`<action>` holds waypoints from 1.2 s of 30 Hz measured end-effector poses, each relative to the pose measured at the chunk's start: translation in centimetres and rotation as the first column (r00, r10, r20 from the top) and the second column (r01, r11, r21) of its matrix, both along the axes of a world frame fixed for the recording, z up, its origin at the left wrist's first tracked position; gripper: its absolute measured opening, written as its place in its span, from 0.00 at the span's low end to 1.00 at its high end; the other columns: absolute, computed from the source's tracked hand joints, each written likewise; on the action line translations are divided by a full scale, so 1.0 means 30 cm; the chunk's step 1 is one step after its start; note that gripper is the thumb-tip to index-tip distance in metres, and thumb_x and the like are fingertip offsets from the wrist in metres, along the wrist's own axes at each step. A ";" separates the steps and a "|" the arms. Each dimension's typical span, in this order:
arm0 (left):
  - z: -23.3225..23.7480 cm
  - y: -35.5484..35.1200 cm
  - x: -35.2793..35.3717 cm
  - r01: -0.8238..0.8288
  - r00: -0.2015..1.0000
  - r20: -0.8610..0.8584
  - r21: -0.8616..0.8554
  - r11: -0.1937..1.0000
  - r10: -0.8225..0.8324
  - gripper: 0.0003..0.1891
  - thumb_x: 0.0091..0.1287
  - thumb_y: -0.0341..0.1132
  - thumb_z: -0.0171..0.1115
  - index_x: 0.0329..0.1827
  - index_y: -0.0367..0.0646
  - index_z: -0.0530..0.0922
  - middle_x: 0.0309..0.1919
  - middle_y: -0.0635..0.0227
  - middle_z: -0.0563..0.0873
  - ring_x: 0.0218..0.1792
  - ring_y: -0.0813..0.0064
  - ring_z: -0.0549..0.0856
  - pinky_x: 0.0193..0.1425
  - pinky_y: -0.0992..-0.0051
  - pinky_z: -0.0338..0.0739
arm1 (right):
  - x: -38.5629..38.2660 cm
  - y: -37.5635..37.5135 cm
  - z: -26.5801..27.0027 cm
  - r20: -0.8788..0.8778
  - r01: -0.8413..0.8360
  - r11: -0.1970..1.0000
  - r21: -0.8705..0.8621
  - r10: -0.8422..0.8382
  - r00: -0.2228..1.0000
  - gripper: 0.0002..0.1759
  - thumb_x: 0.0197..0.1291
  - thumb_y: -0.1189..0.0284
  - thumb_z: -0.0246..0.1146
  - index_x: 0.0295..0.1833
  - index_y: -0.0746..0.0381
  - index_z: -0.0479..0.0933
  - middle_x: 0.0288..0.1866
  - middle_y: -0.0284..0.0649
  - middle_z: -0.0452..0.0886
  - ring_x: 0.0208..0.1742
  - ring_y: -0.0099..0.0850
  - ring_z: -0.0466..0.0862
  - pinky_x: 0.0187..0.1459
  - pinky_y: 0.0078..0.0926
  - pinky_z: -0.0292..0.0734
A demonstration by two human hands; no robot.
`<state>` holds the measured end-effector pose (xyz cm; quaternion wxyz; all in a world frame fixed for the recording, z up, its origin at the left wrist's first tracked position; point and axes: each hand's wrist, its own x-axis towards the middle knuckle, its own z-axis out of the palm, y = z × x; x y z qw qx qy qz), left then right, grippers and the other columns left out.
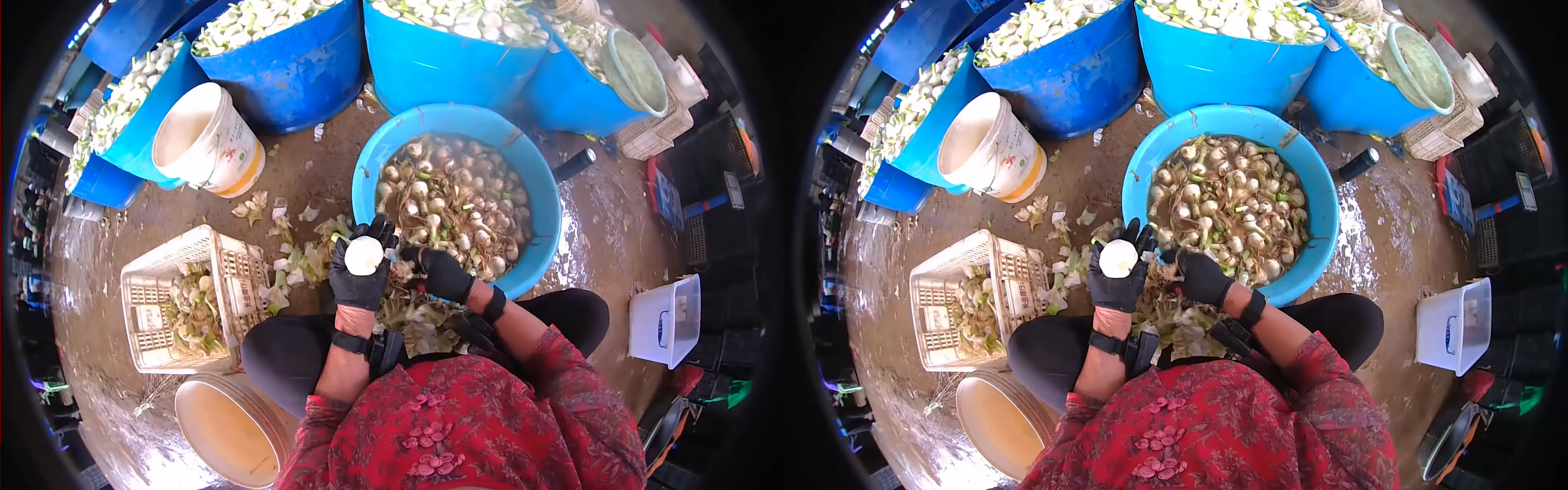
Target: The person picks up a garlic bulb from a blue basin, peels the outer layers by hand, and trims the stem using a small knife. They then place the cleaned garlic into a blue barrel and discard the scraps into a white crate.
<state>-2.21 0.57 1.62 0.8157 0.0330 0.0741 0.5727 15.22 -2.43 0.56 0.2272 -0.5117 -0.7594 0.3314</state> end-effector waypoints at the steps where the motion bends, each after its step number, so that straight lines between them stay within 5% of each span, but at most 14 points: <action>1: 0.010 -0.003 0.008 0.005 1.000 -0.003 -0.005 1.000 -0.005 0.24 0.64 0.49 0.44 0.51 0.36 0.70 0.60 0.50 0.64 0.62 0.50 0.61 0.62 0.56 0.59 | -0.008 0.018 0.065 -0.237 0.024 0.974 -0.224 -0.078 0.968 0.33 0.43 0.74 0.66 0.59 0.62 0.63 0.46 0.40 0.75 0.44 0.30 0.77 0.47 0.27 0.70; 3: 0.031 0.000 0.026 0.067 0.995 -0.071 -0.018 0.998 -0.068 0.25 0.63 0.48 0.46 0.54 0.36 0.68 0.60 0.52 0.64 0.61 0.56 0.63 0.61 0.59 0.62 | -0.058 0.031 0.157 -0.697 0.005 0.991 -0.136 -0.099 0.710 0.30 0.47 0.77 0.64 0.58 0.63 0.64 0.45 0.36 0.75 0.45 0.24 0.73 0.48 0.24 0.69; 5: -0.113 0.002 0.005 0.158 0.984 0.057 0.149 0.976 -0.168 0.26 0.63 0.47 0.47 0.55 0.34 0.66 0.49 0.54 0.75 0.51 0.60 0.74 0.59 0.62 0.64 | -0.071 0.068 0.166 -0.706 -0.040 0.996 -0.082 -0.030 0.708 0.29 0.47 0.76 0.65 0.57 0.64 0.65 0.45 0.35 0.74 0.45 0.22 0.72 0.49 0.24 0.69; 8: 0.020 -0.019 0.055 -0.061 0.969 -0.245 -0.165 0.984 0.019 0.21 0.64 0.46 0.45 0.49 0.35 0.69 0.39 0.58 0.79 0.42 0.61 0.77 0.53 0.63 0.68 | -0.060 0.077 0.142 -0.668 -0.105 0.992 -0.064 0.036 0.743 0.27 0.45 0.75 0.67 0.52 0.65 0.67 0.43 0.36 0.75 0.44 0.22 0.72 0.48 0.25 0.68; 13: -0.095 -0.020 0.017 0.279 0.868 0.337 0.278 0.919 -0.365 0.23 0.66 0.44 0.41 0.53 0.31 0.65 0.41 0.53 0.76 0.45 0.61 0.75 0.55 0.65 0.65 | -0.055 0.050 0.173 -0.614 -0.078 0.986 -0.145 -0.027 0.789 0.19 0.42 0.74 0.69 0.40 0.64 0.71 0.34 0.34 0.74 0.38 0.21 0.71 0.43 0.23 0.69; 16: -0.046 -0.025 0.021 0.269 0.961 -0.026 -0.156 0.950 -0.276 0.25 0.67 0.44 0.39 0.54 0.27 0.63 0.41 0.52 0.75 0.48 0.61 0.73 0.57 0.65 0.64 | -0.045 0.035 0.139 -0.614 -0.067 0.980 -0.189 -0.065 0.787 0.13 0.42 0.75 0.69 0.31 0.63 0.70 0.28 0.31 0.72 0.33 0.19 0.69 0.38 0.21 0.68; 18: -0.016 -0.028 0.027 0.293 0.955 -0.020 -0.065 0.954 -0.294 0.26 0.67 0.45 0.38 0.53 0.26 0.63 0.41 0.52 0.75 0.48 0.61 0.73 0.57 0.66 0.64 | -0.044 0.030 0.133 -0.667 -0.048 0.978 -0.204 -0.104 0.738 0.10 0.43 0.79 0.67 0.28 0.63 0.71 0.28 0.28 0.73 0.34 0.16 0.70 0.39 0.18 0.68; 23: -0.090 -0.014 0.025 0.300 0.948 0.125 -0.050 0.953 -0.292 0.21 0.63 0.43 0.47 0.50 0.35 0.69 0.50 0.51 0.74 0.50 0.57 0.74 0.55 0.62 0.69 | -0.051 0.016 0.121 -0.707 0.007 0.972 -0.235 -0.176 0.685 0.08 0.45 0.79 0.66 0.29 0.63 0.71 0.26 0.28 0.72 0.32 0.16 0.69 0.35 0.19 0.68; 27: -0.200 0.008 0.006 0.112 0.866 -0.499 0.113 0.987 -0.042 0.15 0.62 0.37 0.47 0.47 0.38 0.72 0.46 0.59 0.78 0.49 0.65 0.76 0.53 0.70 0.70 | -0.040 -0.028 0.182 -0.700 -0.083 0.954 -0.289 -0.152 0.698 0.08 0.45 0.77 0.66 0.31 0.65 0.73 0.25 0.29 0.73 0.30 0.16 0.69 0.32 0.19 0.68; 29: -0.196 0.008 -0.001 0.042 0.974 -0.205 -0.248 0.968 -0.095 0.17 0.63 0.39 0.45 0.49 0.37 0.71 0.47 0.59 0.78 0.50 0.64 0.75 0.54 0.66 0.70 | -0.020 -0.053 0.212 -0.608 -0.216 0.936 -0.279 0.002 0.794 0.10 0.44 0.77 0.66 0.32 0.65 0.73 0.24 0.29 0.72 0.30 0.17 0.71 0.34 0.18 0.68; 30: -0.199 0.008 0.012 -0.041 0.869 -0.494 -0.095 0.995 -0.011 0.19 0.64 0.41 0.44 0.50 0.36 0.71 0.46 0.58 0.78 0.49 0.61 0.76 0.55 0.59 0.68 | -0.008 -0.063 0.213 -0.621 -0.270 0.890 -0.366 -0.018 0.784 0.11 0.44 0.77 0.66 0.34 0.65 0.74 0.25 0.31 0.73 0.32 0.17 0.72 0.35 0.19 0.69; 32: -0.197 0.007 0.003 -0.091 0.934 -0.357 -0.190 0.978 0.018 0.18 0.63 0.41 0.45 0.49 0.36 0.72 0.46 0.58 0.78 0.49 0.61 0.76 0.55 0.59 0.69 | 0.001 -0.073 0.185 -0.630 -0.320 0.835 -0.447 -0.040 0.775 0.12 0.44 0.76 0.66 0.36 0.65 0.74 0.26 0.32 0.74 0.33 0.18 0.73 0.35 0.20 0.70; 34: -0.167 0.016 0.008 -0.179 0.968 -0.231 -0.353 0.918 0.100 0.17 0.63 0.41 0.47 0.47 0.37 0.73 0.44 0.58 0.79 0.45 0.60 0.78 0.52 0.62 0.71 | 0.008 -0.071 0.071 0.009 -0.354 0.888 -0.292 0.373 0.928 0.21 0.45 0.77 0.65 0.48 0.64 0.71 0.36 0.36 0.76 0.39 0.21 0.75 0.38 0.22 0.73; 36: -0.171 0.010 0.003 -0.207 0.944 -0.312 -0.314 0.927 0.105 0.16 0.64 0.40 0.47 0.47 0.38 0.73 0.43 0.59 0.79 0.43 0.62 0.79 0.50 0.63 0.73 | -0.011 -0.074 -0.012 -0.313 -0.223 0.915 -0.337 0.114 0.943 0.27 0.47 0.77 0.64 0.55 0.62 0.65 0.42 0.37 0.74 0.42 0.23 0.74 0.41 0.24 0.73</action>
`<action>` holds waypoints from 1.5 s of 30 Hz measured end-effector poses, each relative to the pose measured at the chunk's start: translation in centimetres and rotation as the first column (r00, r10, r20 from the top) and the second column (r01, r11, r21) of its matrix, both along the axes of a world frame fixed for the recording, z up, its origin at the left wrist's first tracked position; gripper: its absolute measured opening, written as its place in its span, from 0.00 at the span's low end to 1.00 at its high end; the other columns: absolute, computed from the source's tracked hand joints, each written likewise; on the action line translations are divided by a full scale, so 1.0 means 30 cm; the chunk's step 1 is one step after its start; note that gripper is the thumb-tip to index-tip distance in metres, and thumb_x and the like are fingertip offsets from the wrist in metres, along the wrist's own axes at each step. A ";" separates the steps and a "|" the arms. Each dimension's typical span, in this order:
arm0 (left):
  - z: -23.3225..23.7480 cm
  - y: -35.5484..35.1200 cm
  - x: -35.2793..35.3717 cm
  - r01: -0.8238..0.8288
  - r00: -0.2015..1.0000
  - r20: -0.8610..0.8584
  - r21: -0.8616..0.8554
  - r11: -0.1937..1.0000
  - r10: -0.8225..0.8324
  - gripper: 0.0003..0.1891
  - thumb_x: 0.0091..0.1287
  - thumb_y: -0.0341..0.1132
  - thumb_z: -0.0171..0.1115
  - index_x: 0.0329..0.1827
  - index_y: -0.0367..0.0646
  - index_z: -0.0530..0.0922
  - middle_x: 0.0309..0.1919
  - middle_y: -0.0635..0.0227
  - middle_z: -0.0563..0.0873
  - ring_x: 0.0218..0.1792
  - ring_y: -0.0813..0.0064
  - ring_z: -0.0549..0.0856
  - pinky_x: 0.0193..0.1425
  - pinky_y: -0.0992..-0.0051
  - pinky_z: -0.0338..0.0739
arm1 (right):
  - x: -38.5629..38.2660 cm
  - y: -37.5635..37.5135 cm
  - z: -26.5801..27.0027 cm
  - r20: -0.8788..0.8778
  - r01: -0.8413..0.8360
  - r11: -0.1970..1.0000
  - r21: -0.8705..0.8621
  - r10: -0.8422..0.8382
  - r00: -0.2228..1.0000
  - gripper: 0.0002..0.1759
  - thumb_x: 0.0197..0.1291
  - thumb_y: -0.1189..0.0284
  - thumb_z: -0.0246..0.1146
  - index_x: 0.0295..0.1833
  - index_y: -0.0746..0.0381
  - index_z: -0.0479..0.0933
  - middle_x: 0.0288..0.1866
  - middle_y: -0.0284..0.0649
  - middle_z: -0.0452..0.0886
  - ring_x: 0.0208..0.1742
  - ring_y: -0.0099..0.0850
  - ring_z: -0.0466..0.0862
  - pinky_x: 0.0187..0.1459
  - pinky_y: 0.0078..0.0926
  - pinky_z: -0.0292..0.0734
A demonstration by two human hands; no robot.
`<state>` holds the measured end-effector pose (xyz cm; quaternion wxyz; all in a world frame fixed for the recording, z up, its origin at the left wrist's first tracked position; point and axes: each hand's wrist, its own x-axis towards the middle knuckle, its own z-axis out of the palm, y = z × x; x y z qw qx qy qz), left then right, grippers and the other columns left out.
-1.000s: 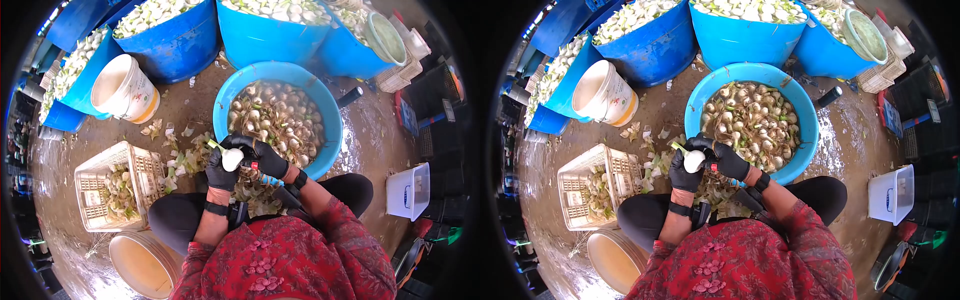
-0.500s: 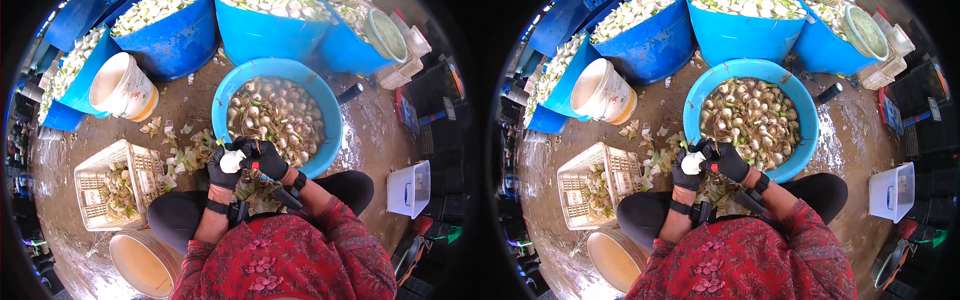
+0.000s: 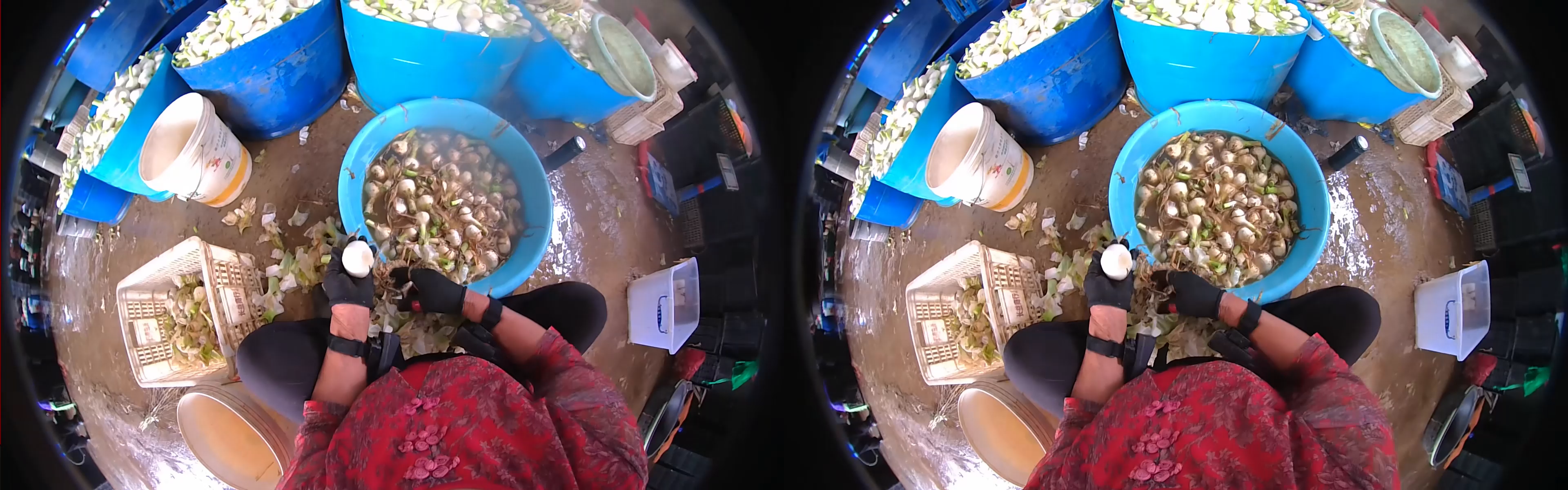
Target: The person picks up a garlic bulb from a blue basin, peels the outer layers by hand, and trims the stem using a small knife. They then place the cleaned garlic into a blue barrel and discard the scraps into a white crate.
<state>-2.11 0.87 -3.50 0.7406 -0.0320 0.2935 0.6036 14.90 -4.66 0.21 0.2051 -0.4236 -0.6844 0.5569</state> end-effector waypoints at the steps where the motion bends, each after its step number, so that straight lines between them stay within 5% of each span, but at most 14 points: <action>1: -0.008 -0.007 0.004 -0.003 0.996 -0.086 0.027 1.000 0.005 0.16 0.64 0.40 0.47 0.46 0.38 0.74 0.42 0.60 0.80 0.42 0.63 0.79 0.48 0.65 0.74 | -0.011 0.004 -0.004 -0.278 0.215 0.961 -0.172 -0.257 0.926 0.33 0.49 0.77 0.63 0.61 0.61 0.59 0.48 0.39 0.72 0.45 0.25 0.74 0.43 0.25 0.74; 4: 0.033 -0.036 0.065 0.261 0.615 -0.789 0.192 0.946 -0.009 0.13 0.62 0.36 0.53 0.46 0.37 0.76 0.36 0.66 0.80 0.38 0.74 0.78 0.42 0.73 0.74 | -0.053 0.036 0.027 -0.482 0.183 0.826 -0.534 -0.475 0.736 0.38 0.50 0.70 0.63 0.65 0.58 0.51 0.53 0.37 0.68 0.46 0.26 0.74 0.41 0.27 0.77; 5: 0.076 -0.033 0.086 0.143 0.850 -0.518 0.053 0.988 -0.095 0.14 0.61 0.37 0.55 0.45 0.38 0.76 0.38 0.67 0.79 0.39 0.74 0.77 0.43 0.73 0.73 | -0.060 0.049 0.026 -0.417 0.228 0.770 -0.596 -0.540 0.732 0.32 0.50 0.66 0.63 0.60 0.59 0.58 0.48 0.36 0.71 0.43 0.26 0.75 0.38 0.29 0.77; 9: 0.004 -0.018 0.061 -0.010 0.878 -0.472 0.144 0.989 0.078 0.12 0.60 0.35 0.57 0.43 0.37 0.76 0.39 0.66 0.80 0.40 0.73 0.79 0.45 0.75 0.72 | 0.015 0.265 -0.198 -0.579 0.036 0.643 -0.765 -0.712 0.398 0.20 0.51 0.67 0.62 0.49 0.61 0.68 0.36 0.35 0.75 0.36 0.28 0.78 0.36 0.25 0.77; 12: -0.002 -0.016 0.073 -0.023 0.908 -0.419 0.017 1.000 0.028 0.12 0.60 0.34 0.55 0.43 0.37 0.76 0.39 0.65 0.80 0.41 0.72 0.79 0.45 0.74 0.73 | 0.124 0.562 0.233 -0.780 0.398 0.766 -0.504 -0.602 0.172 0.20 0.58 0.62 0.55 0.50 0.63 0.66 0.41 0.39 0.76 0.40 0.31 0.78 0.43 0.30 0.75; 14: 0.064 -0.028 0.089 0.066 0.907 -0.415 -0.007 0.998 -0.062 0.11 0.61 0.34 0.54 0.43 0.36 0.76 0.39 0.64 0.80 0.41 0.71 0.79 0.46 0.74 0.73 | 0.208 0.692 0.415 -0.911 0.197 0.897 -0.396 -0.410 0.036 0.17 0.61 0.63 0.50 0.53 0.59 0.64 0.51 0.48 0.71 0.49 0.45 0.74 0.50 0.47 0.70; 19: 0.081 -0.019 0.114 0.142 0.904 -0.419 0.103 0.985 -0.086 0.10 0.59 0.32 0.56 0.42 0.37 0.75 0.38 0.66 0.80 0.41 0.72 0.79 0.49 0.75 0.72 | 0.335 0.828 0.066 -0.467 0.597 0.802 -0.038 -0.542 0.698 0.20 0.57 0.61 0.55 0.47 0.65 0.68 0.49 0.53 0.73 0.48 0.44 0.75 0.49 0.41 0.71; 20: 0.087 -0.016 0.110 0.174 0.887 -0.439 0.029 0.984 -0.144 0.10 0.60 0.32 0.54 0.42 0.37 0.75 0.38 0.63 0.81 0.41 0.71 0.80 0.46 0.74 0.73 | 0.324 0.825 -0.027 0.204 0.417 0.862 0.287 -0.481 0.853 0.18 0.56 0.59 0.56 0.41 0.64 0.71 0.45 0.54 0.75 0.47 0.44 0.76 0.47 0.38 0.72; 21: 0.079 -0.020 0.111 0.165 0.887 -0.439 0.012 0.986 -0.143 0.10 0.60 0.32 0.54 0.42 0.37 0.75 0.38 0.63 0.81 0.41 0.71 0.80 0.46 0.74 0.73 | 0.314 0.816 -0.111 0.783 0.043 0.916 0.399 -0.365 0.504 0.18 0.55 0.58 0.57 0.35 0.63 0.73 0.40 0.55 0.77 0.46 0.44 0.77 0.46 0.35 0.73; 28: 0.072 -0.007 0.126 0.208 0.858 -0.480 -0.002 0.978 -0.183 0.08 0.60 0.31 0.56 0.39 0.36 0.75 0.36 0.66 0.81 0.39 0.77 0.79 0.47 0.78 0.72 | 0.158 0.659 -0.496 0.728 0.515 0.854 0.081 -0.404 0.554 0.31 0.43 0.56 0.64 0.47 0.70 0.72 0.43 0.54 0.76 0.47 0.47 0.76 0.48 0.40 0.70; 31: 0.066 0.005 0.121 0.198 0.862 -0.471 -0.032 0.980 -0.190 0.08 0.60 0.31 0.56 0.39 0.37 0.75 0.36 0.66 0.80 0.38 0.77 0.79 0.47 0.78 0.72 | 0.186 0.668 -0.682 0.811 0.030 0.976 0.217 -0.197 0.551 0.24 0.45 0.60 0.62 0.42 0.69 0.75 0.38 0.52 0.78 0.43 0.46 0.77 0.44 0.40 0.71; 33: 0.054 0.009 0.120 0.183 0.857 -0.485 -0.027 0.983 -0.173 0.08 0.60 0.31 0.56 0.40 0.37 0.74 0.35 0.67 0.80 0.37 0.77 0.79 0.45 0.78 0.72 | 0.216 0.611 -0.668 0.596 0.205 0.874 0.441 -0.456 0.661 0.18 0.46 0.66 0.62 0.39 0.68 0.77 0.32 0.50 0.80 0.35 0.41 0.80 0.35 0.34 0.73; 36: 0.041 0.023 0.130 0.150 0.850 -0.502 -0.063 0.987 -0.161 0.08 0.60 0.30 0.56 0.41 0.40 0.74 0.34 0.67 0.80 0.36 0.75 0.80 0.41 0.75 0.75 | 0.219 0.535 -0.388 0.139 0.522 0.839 -0.153 -0.505 0.852 0.22 0.50 0.72 0.63 0.51 0.70 0.71 0.26 0.33 0.77 0.22 0.18 0.74 0.23 0.18 0.70; 45: 0.061 0.053 0.067 0.446 0.869 -0.193 -0.091 0.891 -0.455 0.19 0.59 0.43 0.56 0.50 0.43 0.70 0.39 0.64 0.79 0.35 0.70 0.81 0.32 0.70 0.79 | 0.127 0.342 0.020 -0.112 0.182 0.957 0.225 -0.160 0.981 0.18 0.44 0.78 0.67 0.43 0.68 0.75 0.39 0.38 0.79 0.40 0.21 0.76 0.44 0.21 0.72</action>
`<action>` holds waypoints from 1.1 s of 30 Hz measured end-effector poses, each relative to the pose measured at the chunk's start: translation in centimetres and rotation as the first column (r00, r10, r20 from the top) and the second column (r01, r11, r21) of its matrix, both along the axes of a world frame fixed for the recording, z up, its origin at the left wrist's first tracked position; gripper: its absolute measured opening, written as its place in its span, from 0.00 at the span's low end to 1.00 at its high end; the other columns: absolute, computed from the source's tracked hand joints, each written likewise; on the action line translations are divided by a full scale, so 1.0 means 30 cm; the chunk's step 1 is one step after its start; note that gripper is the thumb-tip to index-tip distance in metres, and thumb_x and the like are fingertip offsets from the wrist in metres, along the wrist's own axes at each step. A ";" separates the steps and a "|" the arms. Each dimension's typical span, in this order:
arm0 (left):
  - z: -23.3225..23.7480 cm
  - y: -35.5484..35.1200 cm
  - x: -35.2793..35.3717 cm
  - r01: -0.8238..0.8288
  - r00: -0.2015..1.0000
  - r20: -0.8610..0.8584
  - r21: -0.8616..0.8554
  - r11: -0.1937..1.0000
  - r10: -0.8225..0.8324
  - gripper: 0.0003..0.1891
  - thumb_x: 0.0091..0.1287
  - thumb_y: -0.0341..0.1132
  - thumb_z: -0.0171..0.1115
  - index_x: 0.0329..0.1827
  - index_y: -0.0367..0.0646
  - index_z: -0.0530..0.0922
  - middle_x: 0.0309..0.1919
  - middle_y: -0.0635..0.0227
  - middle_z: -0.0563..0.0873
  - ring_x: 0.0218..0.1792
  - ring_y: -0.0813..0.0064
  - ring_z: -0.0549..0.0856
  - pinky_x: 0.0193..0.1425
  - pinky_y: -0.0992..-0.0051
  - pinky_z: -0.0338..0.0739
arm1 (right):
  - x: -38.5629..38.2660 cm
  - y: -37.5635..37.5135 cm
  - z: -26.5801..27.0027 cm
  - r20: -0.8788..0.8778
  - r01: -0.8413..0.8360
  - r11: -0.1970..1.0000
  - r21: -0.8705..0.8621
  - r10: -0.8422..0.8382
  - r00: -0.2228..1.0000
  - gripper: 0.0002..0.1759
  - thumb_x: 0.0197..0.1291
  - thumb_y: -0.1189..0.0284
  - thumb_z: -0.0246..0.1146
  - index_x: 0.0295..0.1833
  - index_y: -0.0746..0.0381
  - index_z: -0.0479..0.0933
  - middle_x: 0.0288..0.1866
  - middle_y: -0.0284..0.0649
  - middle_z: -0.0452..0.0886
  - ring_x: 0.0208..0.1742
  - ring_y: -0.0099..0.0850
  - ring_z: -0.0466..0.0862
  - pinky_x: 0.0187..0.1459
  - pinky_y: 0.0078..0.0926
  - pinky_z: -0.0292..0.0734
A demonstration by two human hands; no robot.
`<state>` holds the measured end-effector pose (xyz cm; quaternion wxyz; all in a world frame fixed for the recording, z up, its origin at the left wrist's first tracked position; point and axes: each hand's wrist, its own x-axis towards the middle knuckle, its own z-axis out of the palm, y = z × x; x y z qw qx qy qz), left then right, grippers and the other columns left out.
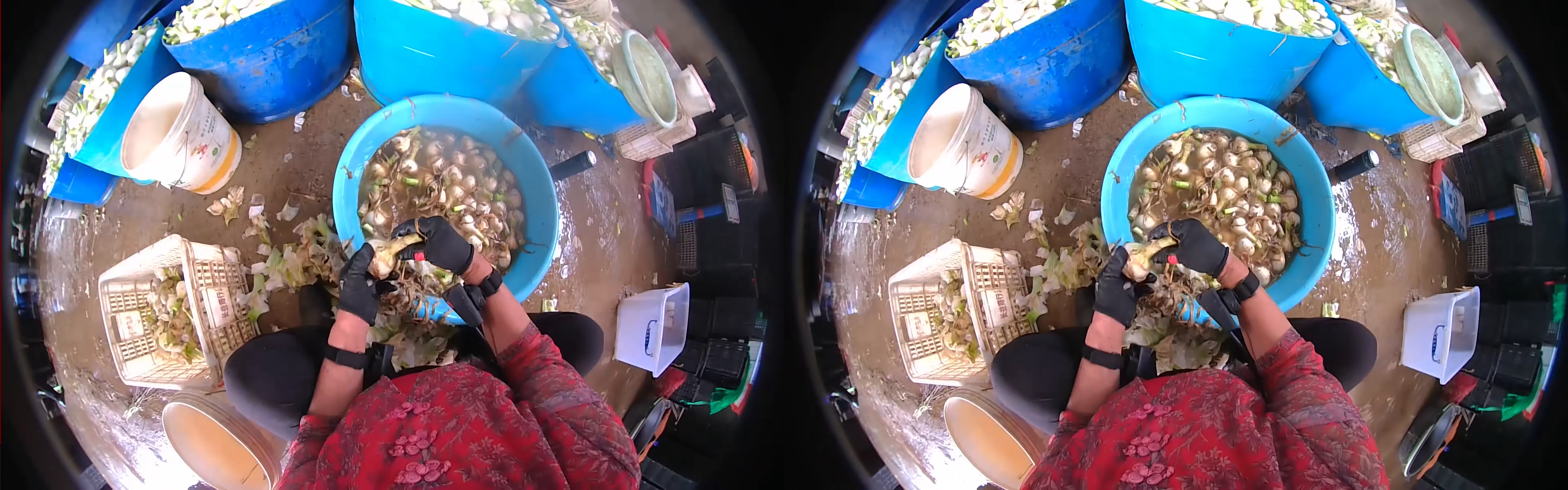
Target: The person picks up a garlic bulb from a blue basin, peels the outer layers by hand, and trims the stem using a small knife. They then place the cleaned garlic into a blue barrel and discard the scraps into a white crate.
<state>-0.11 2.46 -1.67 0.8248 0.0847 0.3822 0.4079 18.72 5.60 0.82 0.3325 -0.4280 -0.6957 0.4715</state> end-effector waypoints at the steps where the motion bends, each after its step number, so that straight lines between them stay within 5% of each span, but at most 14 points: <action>1: -0.005 -0.003 0.001 -0.042 0.998 0.041 0.001 0.999 0.042 0.19 0.59 0.42 0.56 0.50 0.43 0.70 0.40 0.63 0.79 0.36 0.69 0.81 0.34 0.69 0.79 | -0.008 -0.021 0.015 0.027 0.011 0.999 0.040 -0.012 1.000 0.18 0.45 0.80 0.66 0.45 0.66 0.73 0.39 0.36 0.78 0.39 0.23 0.76 0.44 0.22 0.72; 4: 0.044 -0.014 -0.002 -0.128 0.983 -0.085 0.311 0.942 0.162 0.18 0.59 0.41 0.57 0.49 0.42 0.70 0.41 0.64 0.79 0.37 0.69 0.81 0.37 0.70 0.79 | -0.028 -0.086 0.000 -0.470 0.210 0.894 -0.395 -0.393 0.790 0.19 0.48 0.81 0.63 0.48 0.65 0.70 0.39 0.36 0.76 0.39 0.25 0.77 0.43 0.24 0.73; 6: 0.083 -0.027 0.002 -0.142 0.975 -0.099 0.404 0.903 0.198 0.19 0.55 0.35 0.61 0.48 0.40 0.70 0.41 0.65 0.78 0.39 0.70 0.80 0.41 0.72 0.77 | -0.012 -0.106 -0.155 -0.356 0.351 0.925 -0.146 -0.381 0.854 0.14 0.54 0.73 0.60 0.45 0.65 0.67 0.32 0.33 0.74 0.30 0.20 0.75 0.32 0.18 0.71; 8: 0.037 -0.039 0.012 -0.052 0.840 -0.355 0.699 0.713 0.409 0.29 0.46 0.26 0.68 0.52 0.39 0.66 0.43 0.67 0.75 0.42 0.72 0.77 0.45 0.75 0.75 | -0.073 -0.181 -0.083 -0.554 0.236 0.867 -0.440 -0.469 0.688 0.14 0.60 0.62 0.54 0.40 0.64 0.70 0.28 0.31 0.73 0.26 0.18 0.72 0.27 0.17 0.68; 9: 0.042 -0.051 0.024 -0.064 0.850 -0.335 0.700 0.711 0.406 0.33 0.40 0.21 0.70 0.53 0.39 0.66 0.45 0.66 0.75 0.45 0.73 0.76 0.50 0.74 0.72 | -0.110 -0.192 -0.013 -0.345 0.383 0.895 -0.229 -0.443 0.827 0.22 0.61 0.53 0.48 0.32 0.63 0.72 0.21 0.29 0.70 0.22 0.18 0.69 0.24 0.18 0.64; 10: 0.030 -0.064 0.031 -0.058 0.854 -0.333 0.702 0.709 0.399 0.33 0.40 0.21 0.70 0.53 0.39 0.66 0.45 0.66 0.75 0.45 0.73 0.76 0.50 0.74 0.72 | -0.110 -0.187 -0.037 -0.371 0.264 0.883 -0.389 -0.412 0.832 0.26 0.60 0.51 0.49 0.27 0.64 0.73 0.15 0.29 0.67 0.19 0.16 0.66 0.21 0.18 0.63; 12: 0.007 -0.083 0.040 0.281 0.618 -0.552 0.820 0.498 0.560 0.37 0.37 0.21 0.72 0.54 0.39 0.63 0.48 0.66 0.73 0.47 0.72 0.75 0.50 0.74 0.72 | -0.146 -0.163 -0.067 -0.202 0.297 0.887 -0.353 -0.383 0.902 0.28 0.60 0.51 0.48 0.42 0.67 0.75 0.29 0.32 0.76 0.29 0.18 0.73 0.35 0.17 0.70; 14: 0.005 -0.090 0.044 0.248 0.632 -0.513 0.844 0.476 0.580 0.38 0.36 0.23 0.73 0.53 0.40 0.63 0.47 0.66 0.72 0.47 0.72 0.74 0.51 0.73 0.72 | -0.178 -0.153 -0.063 -0.245 0.289 0.866 -0.408 -0.409 0.879 0.29 0.59 0.50 0.49 0.40 0.69 0.76 0.27 0.33 0.76 0.28 0.18 0.72 0.34 0.17 0.70; 16: -0.007 -0.085 0.032 0.029 0.788 -0.415 0.763 0.645 0.455 0.37 0.32 0.26 0.76 0.49 0.39 0.66 0.45 0.65 0.72 0.46 0.71 0.74 0.51 0.74 0.71 | -0.199 -0.157 -0.059 -0.278 0.370 0.855 -0.364 -0.478 0.833 0.33 0.56 0.46 0.50 0.19 0.67 0.73 0.11 0.33 0.68 0.12 0.20 0.68 0.14 0.19 0.61; 20: 0.002 -0.098 0.010 0.182 0.758 -0.500 0.780 0.599 0.419 0.35 0.34 0.26 0.76 0.48 0.40 0.66 0.42 0.67 0.74 0.44 0.72 0.75 0.50 0.73 0.72 | -0.166 -0.197 -0.009 -0.219 0.313 0.844 -0.435 -0.436 0.873 0.33 0.56 0.46 0.50 0.16 0.67 0.70 0.09 0.33 0.66 0.10 0.21 0.68 0.14 0.19 0.62; 28: 0.035 -0.105 0.007 -0.018 0.866 -0.347 0.700 0.714 0.362 0.27 0.45 0.31 0.70 0.49 0.40 0.68 0.43 0.66 0.76 0.42 0.72 0.78 0.45 0.72 0.76 | -0.150 -0.269 -0.012 -0.513 0.245 0.822 -0.513 -0.523 0.681 0.17 0.58 0.64 0.56 0.38 0.70 0.73 0.23 0.37 0.74 0.20 0.20 0.73 0.21 0.18 0.65; 30: 0.047 -0.090 -0.017 -0.073 0.997 0.048 0.161 0.984 0.066 0.21 0.57 0.44 0.58 0.49 0.42 0.70 0.39 0.65 0.80 0.39 0.69 0.80 0.41 0.70 0.76 | -0.108 -0.261 0.012 -0.139 0.168 0.923 -0.345 -0.227 0.964 0.12 0.58 0.68 0.55 0.39 0.67 0.75 0.27 0.37 0.79 0.25 0.20 0.73 0.28 0.23 0.70; 31: 0.014 -0.082 -0.019 -0.042 0.992 0.122 0.053 0.998 0.035 0.23 0.59 0.50 0.52 0.50 0.43 0.70 0.38 0.65 0.80 0.36 0.68 0.80 0.36 0.70 0.77 | -0.107 -0.257 0.000 -0.096 0.194 0.981 0.011 -0.192 0.977 0.11 0.56 0.70 0.57 0.36 0.68 0.76 0.27 0.41 0.80 0.27 0.20 0.74 0.31 0.24 0.71; 33: -0.036 -0.082 -0.018 -0.004 0.974 0.225 0.041 0.999 -0.005 0.23 0.59 0.51 0.51 0.50 0.43 0.70 0.40 0.64 0.80 0.36 0.68 0.80 0.34 0.71 0.77 | -0.073 -0.252 -0.019 0.000 0.167 0.986 -0.013 -0.167 0.986 0.11 0.54 0.72 0.58 0.39 0.69 0.75 0.29 0.43 0.80 0.30 0.22 0.76 0.35 0.24 0.72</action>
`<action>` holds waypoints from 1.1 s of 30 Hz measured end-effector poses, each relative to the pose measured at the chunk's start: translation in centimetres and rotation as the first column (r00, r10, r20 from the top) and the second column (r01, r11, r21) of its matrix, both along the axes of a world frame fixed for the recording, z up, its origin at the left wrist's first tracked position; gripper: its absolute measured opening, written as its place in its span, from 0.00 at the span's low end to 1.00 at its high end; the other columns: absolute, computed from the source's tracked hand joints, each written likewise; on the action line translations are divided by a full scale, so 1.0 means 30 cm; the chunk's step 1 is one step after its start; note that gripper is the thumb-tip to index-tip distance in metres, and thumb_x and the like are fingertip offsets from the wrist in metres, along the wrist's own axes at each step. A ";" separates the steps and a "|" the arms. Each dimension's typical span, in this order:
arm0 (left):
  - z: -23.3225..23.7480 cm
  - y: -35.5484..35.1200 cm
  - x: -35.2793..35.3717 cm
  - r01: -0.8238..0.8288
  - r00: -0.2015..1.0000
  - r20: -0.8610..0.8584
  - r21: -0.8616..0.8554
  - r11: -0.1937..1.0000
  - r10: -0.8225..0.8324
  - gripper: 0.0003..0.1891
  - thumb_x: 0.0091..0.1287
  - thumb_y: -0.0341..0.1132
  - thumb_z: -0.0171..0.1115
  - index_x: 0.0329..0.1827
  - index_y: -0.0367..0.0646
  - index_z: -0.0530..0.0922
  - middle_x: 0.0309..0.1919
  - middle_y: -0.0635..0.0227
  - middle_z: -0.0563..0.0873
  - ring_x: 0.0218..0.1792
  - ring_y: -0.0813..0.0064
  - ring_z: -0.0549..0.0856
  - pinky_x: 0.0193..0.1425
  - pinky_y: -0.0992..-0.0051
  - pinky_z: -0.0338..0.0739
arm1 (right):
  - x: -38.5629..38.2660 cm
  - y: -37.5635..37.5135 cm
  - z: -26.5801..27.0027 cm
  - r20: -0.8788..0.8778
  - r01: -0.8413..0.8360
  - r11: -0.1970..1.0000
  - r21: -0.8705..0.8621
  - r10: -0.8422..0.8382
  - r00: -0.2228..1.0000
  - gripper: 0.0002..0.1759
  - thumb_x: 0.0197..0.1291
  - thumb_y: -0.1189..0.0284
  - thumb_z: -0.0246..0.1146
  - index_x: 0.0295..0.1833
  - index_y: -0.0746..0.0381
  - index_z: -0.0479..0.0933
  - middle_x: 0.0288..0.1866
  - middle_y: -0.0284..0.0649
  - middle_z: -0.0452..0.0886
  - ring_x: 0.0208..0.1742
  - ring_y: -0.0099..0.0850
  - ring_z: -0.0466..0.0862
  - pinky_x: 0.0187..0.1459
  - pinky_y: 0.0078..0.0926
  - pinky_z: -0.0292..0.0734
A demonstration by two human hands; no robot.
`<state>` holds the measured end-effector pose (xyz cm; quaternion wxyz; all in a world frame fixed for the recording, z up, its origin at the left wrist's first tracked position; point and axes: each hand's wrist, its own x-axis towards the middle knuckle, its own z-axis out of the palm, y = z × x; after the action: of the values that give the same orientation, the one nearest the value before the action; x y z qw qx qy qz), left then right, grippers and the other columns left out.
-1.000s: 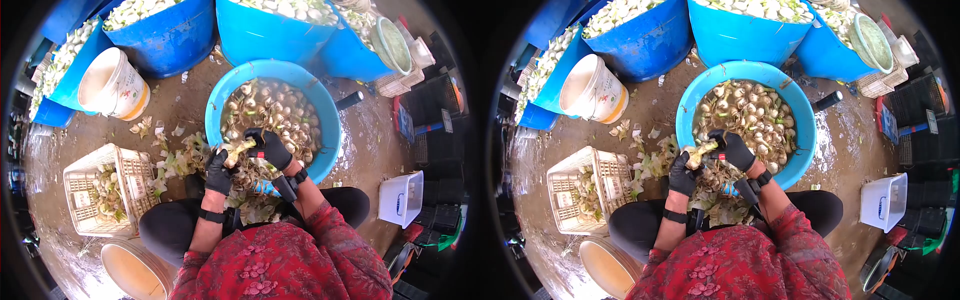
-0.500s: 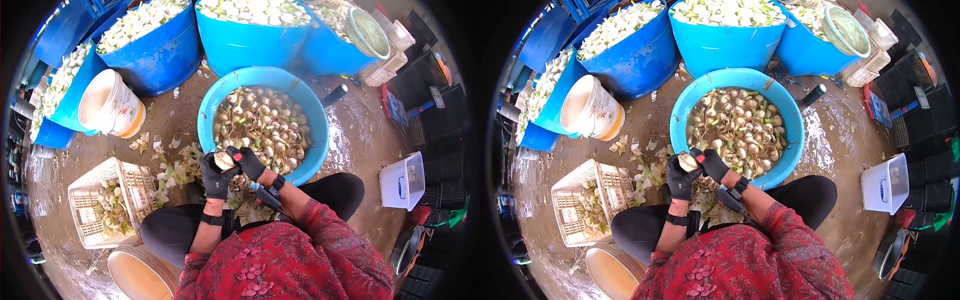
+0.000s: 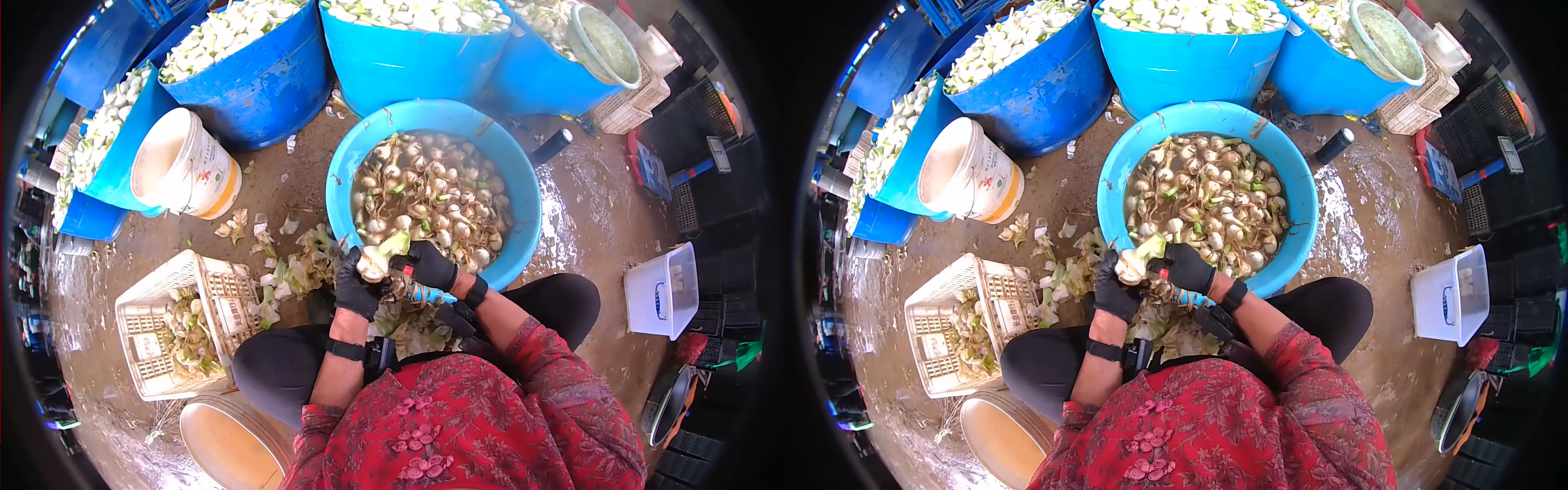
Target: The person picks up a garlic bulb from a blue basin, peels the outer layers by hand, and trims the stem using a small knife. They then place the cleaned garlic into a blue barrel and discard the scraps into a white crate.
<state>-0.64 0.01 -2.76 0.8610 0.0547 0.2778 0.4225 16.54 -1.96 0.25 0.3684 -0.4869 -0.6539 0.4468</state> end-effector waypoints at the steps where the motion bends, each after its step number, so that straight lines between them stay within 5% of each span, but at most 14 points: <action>1: -0.013 0.006 0.002 0.043 0.993 0.110 -0.002 0.999 -0.042 0.24 0.59 0.52 0.50 0.51 0.43 0.70 0.41 0.64 0.80 0.36 0.69 0.80 0.33 0.72 0.76 | 0.004 0.001 0.025 -0.046 0.023 1.000 -0.011 -0.024 0.999 0.11 0.53 0.74 0.59 0.41 0.69 0.74 0.31 0.43 0.80 0.31 0.25 0.78 0.37 0.25 0.72; 4: 0.007 0.008 0.027 0.112 0.989 0.094 0.044 0.993 -0.116 0.29 0.59 0.58 0.46 0.52 0.43 0.69 0.44 0.63 0.79 0.35 0.71 0.80 0.32 0.74 0.76 | -0.042 -0.002 -0.012 -0.445 0.169 0.977 -0.129 -0.209 0.871 0.10 0.52 0.76 0.60 0.40 0.68 0.75 0.32 0.37 0.81 0.32 0.22 0.77 0.36 0.22 0.72; 7: 0.026 -0.017 0.061 -0.044 0.987 -0.152 0.026 0.999 0.047 0.31 0.59 0.60 0.46 0.51 0.42 0.70 0.42 0.63 0.79 0.34 0.71 0.80 0.34 0.75 0.76 | -0.064 0.007 -0.034 -0.447 0.226 0.947 -0.229 -0.308 0.839 0.10 0.49 0.77 0.62 0.39 0.66 0.76 0.32 0.33 0.80 0.33 0.19 0.76 0.36 0.19 0.72; 9: 0.007 -0.031 0.051 0.116 0.761 -0.624 0.400 0.909 0.177 0.28 0.59 0.58 0.48 0.49 0.42 0.71 0.40 0.63 0.80 0.33 0.71 0.81 0.35 0.74 0.76 | -0.062 -0.001 -0.040 -0.442 0.225 0.953 -0.203 -0.294 0.848 0.10 0.48 0.78 0.63 0.38 0.66 0.76 0.32 0.33 0.80 0.32 0.18 0.76 0.36 0.18 0.71; 11: 0.007 -0.034 0.039 0.031 0.825 -0.539 0.346 0.938 0.172 0.25 0.58 0.55 0.51 0.47 0.42 0.72 0.36 0.63 0.80 0.32 0.71 0.81 0.34 0.74 0.76 | -0.049 0.006 -0.046 -0.400 0.198 0.968 -0.155 -0.245 0.883 0.09 0.48 0.78 0.63 0.38 0.66 0.77 0.32 0.33 0.80 0.32 0.18 0.76 0.36 0.18 0.71; 13: 0.055 -0.025 0.016 0.018 0.995 -0.100 0.086 0.996 -0.009 0.23 0.58 0.53 0.52 0.47 0.43 0.72 0.36 0.65 0.80 0.32 0.71 0.81 0.35 0.73 0.76 | -0.031 0.021 -0.028 -0.428 0.216 0.968 -0.130 -0.252 0.868 0.10 0.47 0.79 0.63 0.37 0.67 0.77 0.33 0.34 0.80 0.33 0.19 0.76 0.36 0.18 0.71; 15: 0.092 -0.026 0.024 -0.010 0.998 -0.056 0.109 0.994 0.016 0.23 0.58 0.53 0.52 0.48 0.44 0.72 0.36 0.66 0.80 0.34 0.71 0.81 0.34 0.72 0.76 | 0.011 0.020 -0.001 0.278 0.026 0.794 0.607 -0.242 0.930 0.12 0.44 0.79 0.64 0.39 0.65 0.77 0.36 0.35 0.81 0.37 0.23 0.78 0.38 0.23 0.72; 16: 0.069 -0.017 0.019 0.040 0.998 -0.043 0.089 0.995 -0.036 0.23 0.59 0.53 0.51 0.49 0.45 0.71 0.36 0.67 0.80 0.35 0.70 0.80 0.34 0.71 0.77 | -0.006 0.012 0.021 -0.056 0.204 0.921 0.333 -0.197 0.979 0.12 0.42 0.79 0.65 0.37 0.65 0.77 0.31 0.38 0.80 0.33 0.24 0.77 0.37 0.23 0.71; 17: 0.052 -0.012 0.015 0.090 0.996 -0.029 0.072 0.993 -0.088 0.24 0.59 0.54 0.50 0.50 0.45 0.71 0.36 0.67 0.80 0.36 0.69 0.80 0.35 0.70 0.78 | -0.010 0.014 0.015 -0.058 0.205 0.920 0.333 -0.197 0.979 0.12 0.42 0.79 0.65 0.37 0.65 0.77 0.31 0.38 0.80 0.33 0.24 0.77 0.37 0.23 0.71; 20: 0.089 -0.036 0.043 -0.015 0.953 -0.299 0.124 0.992 0.052 0.23 0.57 0.45 0.58 0.51 0.41 0.69 0.38 0.68 0.79 0.38 0.71 0.80 0.36 0.71 0.79 | -0.016 0.026 -0.019 -0.344 0.351 0.911 -0.215 -0.407 0.846 0.12 0.42 0.77 0.66 0.36 0.66 0.75 0.29 0.41 0.78 0.32 0.25 0.76 0.36 0.23 0.71; 23: 0.053 -0.052 0.063 -0.078 0.796 -0.511 0.447 0.891 0.326 0.21 0.52 0.27 0.64 0.50 0.37 0.70 0.40 0.68 0.78 0.39 0.75 0.78 0.43 0.76 0.75 | -0.028 0.014 -0.024 -0.220 0.352 0.936 0.011 -0.341 0.914 0.15 0.41 0.78 0.67 0.36 0.72 0.72 0.29 0.38 0.78 0.30 0.22 0.72 0.33 0.23 0.69; 25: 0.046 -0.045 0.054 -0.124 0.779 -0.522 0.414 0.902 0.347 0.18 0.51 0.25 0.64 0.46 0.38 0.74 0.38 0.69 0.78 0.38 0.75 0.78 0.45 0.76 0.73 | -0.032 0.010 -0.002 -0.081 0.299 0.952 0.066 -0.294 0.952 0.17 0.40 0.77 0.68 0.36 0.72 0.72 0.28 0.40 0.77 0.31 0.20 0.72 0.34 0.23 0.69; 31: 0.062 -0.033 0.005 -0.174 0.961 -0.132 0.390 0.904 0.242 0.14 0.57 0.31 0.59 0.46 0.35 0.74 0.40 0.63 0.79 0.40 0.70 0.79 0.47 0.71 0.74 | 0.016 0.057 -0.178 -0.045 0.525 0.848 0.073 -0.523 0.851 0.16 0.36 0.76 0.66 0.35 0.70 0.74 0.28 0.51 0.77 0.29 0.40 0.78 0.34 0.29 0.72; 33: 0.088 -0.026 -0.012 -0.195 0.976 -0.027 0.321 0.927 0.215 0.18 0.59 0.35 0.56 0.48 0.32 0.72 0.44 0.58 0.78 0.44 0.67 0.79 0.49 0.69 0.74 | 0.034 0.036 -0.179 0.549 0.088 0.996 -0.002 -0.073 0.833 0.18 0.34 0.73 0.66 0.36 0.68 0.75 0.29 0.52 0.78 0.33 0.43 0.79 0.37 0.35 0.73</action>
<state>-1.00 -0.76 -0.13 0.7831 0.1755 0.2372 0.5474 17.56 -0.89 -5.13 0.1779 -0.6264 -0.7047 0.2817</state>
